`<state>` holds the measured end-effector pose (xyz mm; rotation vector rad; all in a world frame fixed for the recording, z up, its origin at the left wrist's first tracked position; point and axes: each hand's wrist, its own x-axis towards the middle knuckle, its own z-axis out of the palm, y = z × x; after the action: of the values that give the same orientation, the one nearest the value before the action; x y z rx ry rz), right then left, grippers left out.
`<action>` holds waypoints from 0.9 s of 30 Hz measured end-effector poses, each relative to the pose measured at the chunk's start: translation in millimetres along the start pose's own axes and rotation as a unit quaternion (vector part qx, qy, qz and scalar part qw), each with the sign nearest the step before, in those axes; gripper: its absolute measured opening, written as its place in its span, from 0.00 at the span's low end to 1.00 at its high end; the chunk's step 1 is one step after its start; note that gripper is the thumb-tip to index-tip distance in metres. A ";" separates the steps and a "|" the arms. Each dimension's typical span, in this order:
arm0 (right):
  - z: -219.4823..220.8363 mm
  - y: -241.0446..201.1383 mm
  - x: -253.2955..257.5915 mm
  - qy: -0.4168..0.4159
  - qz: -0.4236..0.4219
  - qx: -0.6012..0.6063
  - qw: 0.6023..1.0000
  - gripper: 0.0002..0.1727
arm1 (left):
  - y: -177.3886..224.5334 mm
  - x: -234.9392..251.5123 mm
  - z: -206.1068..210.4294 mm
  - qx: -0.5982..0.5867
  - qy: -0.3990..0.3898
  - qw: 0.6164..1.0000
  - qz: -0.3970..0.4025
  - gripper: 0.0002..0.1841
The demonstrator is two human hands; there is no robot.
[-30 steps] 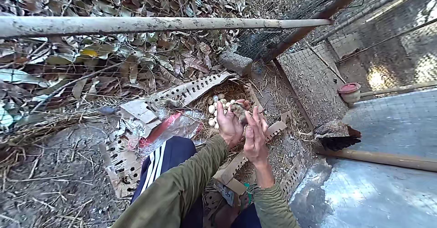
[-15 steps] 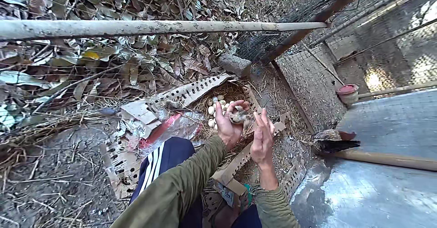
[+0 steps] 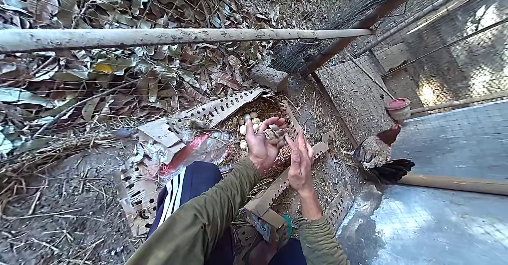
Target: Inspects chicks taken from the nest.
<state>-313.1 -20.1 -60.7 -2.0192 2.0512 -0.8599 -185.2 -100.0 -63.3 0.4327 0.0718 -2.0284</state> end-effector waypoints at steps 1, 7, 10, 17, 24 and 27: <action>-1.8 -2.5 1.3 0.009 -0.005 0.002 1.000 0.37 | 0.4 0.2 -0.6 -0.006 -0.005 1.000 -0.002 0.55; 3.9 -22.4 10.7 -0.010 -0.064 0.011 0.998 0.38 | -0.6 1.7 -3.2 -0.022 -0.017 1.000 -0.006 0.56; 6.6 -15.8 10.1 -0.048 -0.052 0.004 0.997 0.39 | 1.4 0.0 0.4 -0.018 -0.013 1.000 0.004 0.55; -9.0 3.7 5.7 -0.027 0.003 0.010 1.000 0.42 | 3.2 1.0 -0.4 -0.019 -0.001 1.000 0.000 0.55; -2.6 -15.0 14.2 -0.028 -0.045 0.010 0.999 0.40 | -4.2 6.4 -1.9 -0.043 -0.016 0.999 -0.005 0.56; 5.1 -17.5 13.1 -0.029 -0.050 0.012 0.998 0.38 | -4.7 4.2 0.3 -0.042 -0.015 0.999 -0.009 0.56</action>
<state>-296.5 -33.0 -52.7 -2.1239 1.9157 -0.8268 -191.1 -101.3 -65.0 0.3495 0.1430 -2.0417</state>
